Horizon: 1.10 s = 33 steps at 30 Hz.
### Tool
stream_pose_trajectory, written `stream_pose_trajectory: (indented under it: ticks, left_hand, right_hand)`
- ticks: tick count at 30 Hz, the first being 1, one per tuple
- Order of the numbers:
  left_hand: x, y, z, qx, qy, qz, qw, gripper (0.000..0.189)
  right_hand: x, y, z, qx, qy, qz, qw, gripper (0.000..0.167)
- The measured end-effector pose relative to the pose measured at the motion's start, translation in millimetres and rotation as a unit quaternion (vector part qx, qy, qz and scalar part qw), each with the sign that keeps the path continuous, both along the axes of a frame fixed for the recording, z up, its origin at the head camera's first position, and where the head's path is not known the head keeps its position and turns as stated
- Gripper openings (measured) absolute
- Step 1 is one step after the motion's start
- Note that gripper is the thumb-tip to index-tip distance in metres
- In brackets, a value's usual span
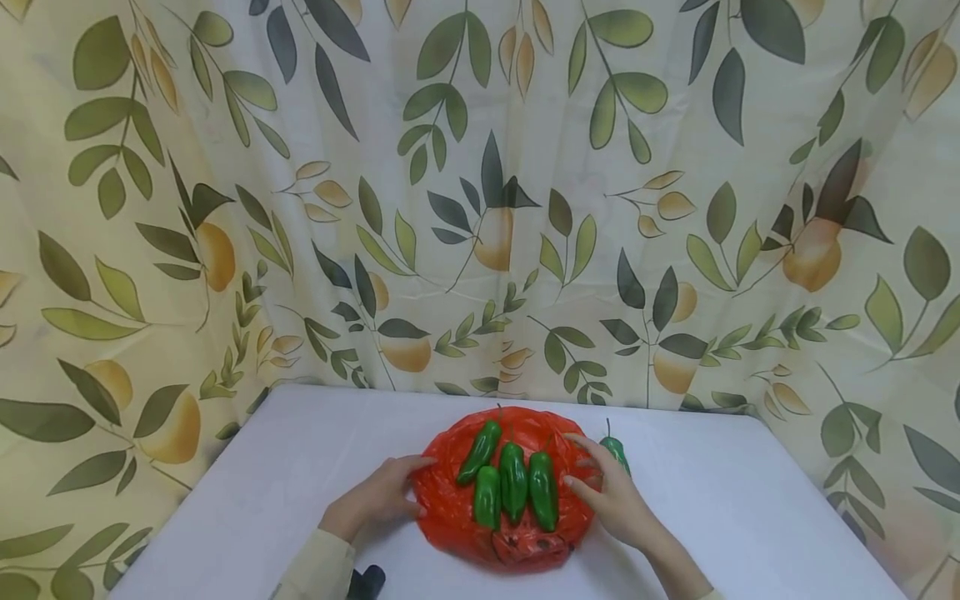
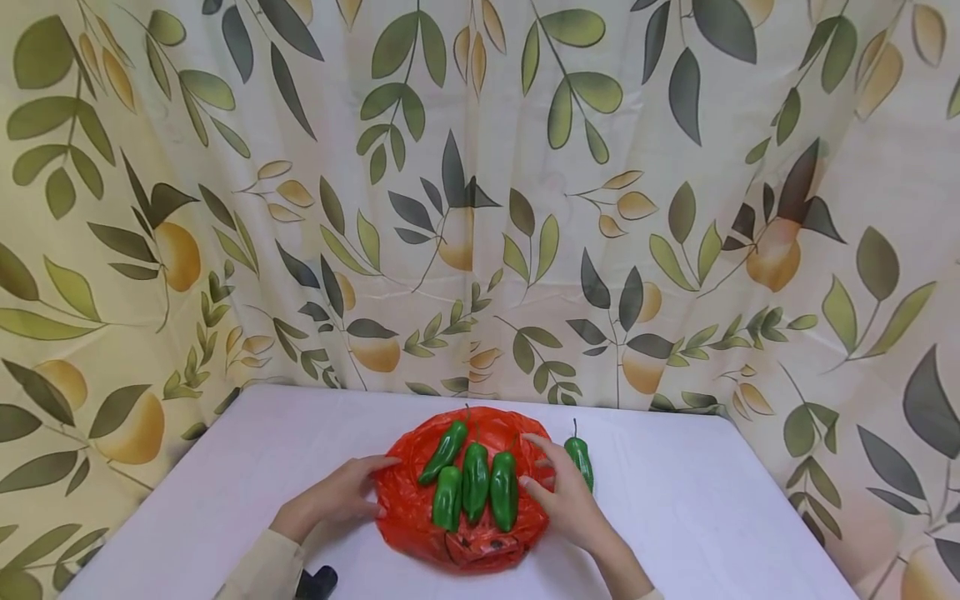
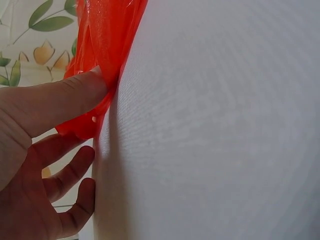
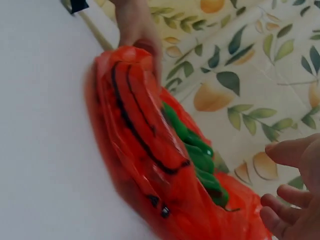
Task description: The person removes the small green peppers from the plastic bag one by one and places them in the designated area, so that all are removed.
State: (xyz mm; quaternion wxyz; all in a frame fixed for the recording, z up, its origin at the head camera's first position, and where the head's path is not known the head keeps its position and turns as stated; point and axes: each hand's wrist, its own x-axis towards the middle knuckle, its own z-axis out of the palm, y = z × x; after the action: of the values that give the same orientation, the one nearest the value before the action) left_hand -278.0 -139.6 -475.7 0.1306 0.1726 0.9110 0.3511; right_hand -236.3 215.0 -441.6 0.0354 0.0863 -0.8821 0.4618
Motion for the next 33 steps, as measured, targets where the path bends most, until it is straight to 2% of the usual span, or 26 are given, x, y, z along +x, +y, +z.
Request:
stream_pose_trajectory:
  ticks: [5, 8, 14, 19, 26, 30, 33]
  left_hand:
    - [-0.4, -0.5, -1.5, 0.002, -0.002, 0.001, 1.0, 0.074]
    - [-0.8, -0.5, -3.0, 0.001, -0.006, 0.004, 1.0, 0.075]
    - [-1.1, -0.9, -3.3, -0.008, -0.011, 0.016, 0.9998, 0.075]
    - [-2.7, -1.4, -3.7, -0.01, -0.004, 0.009, 0.9999, 0.075]
    - [-4.4, -1.4, -6.1, -0.013, -0.003, 0.007, 0.9999, 0.076]
    - [-4.1, -1.7, -6.8, -0.013, -0.004, 0.009, 0.9999, 0.076]
    - [-3.8, -2.1, -7.0, -0.012, -0.003, 0.01, 0.9999, 0.076]
  right_hand:
    - [-2.7, -17, -5.2, 0.018, 0.018, 0.025, 0.9994, 0.058]
    - [-4.4, -21, -10.2, 0.035, 0.017, 0.021, 0.999, 0.055]
    - [-8.1, -22, -22.9, 0.064, -0.016, 0.006, 0.9978, 0.056]
    - [-10.8, -21, -30.8, 0.075, -0.04, 0.006, 0.9963, 0.057]
    - [-9.6, -21, -34.8, 0.089, -0.044, 0.013, 0.9949, 0.06]
    - [-9.2, -21, -36.0, 0.082, -0.059, 0.035, 0.9942, 0.063]
    - [-10.3, -21, -37.1, 0.068, -0.068, 0.067, 0.9931, 0.064]
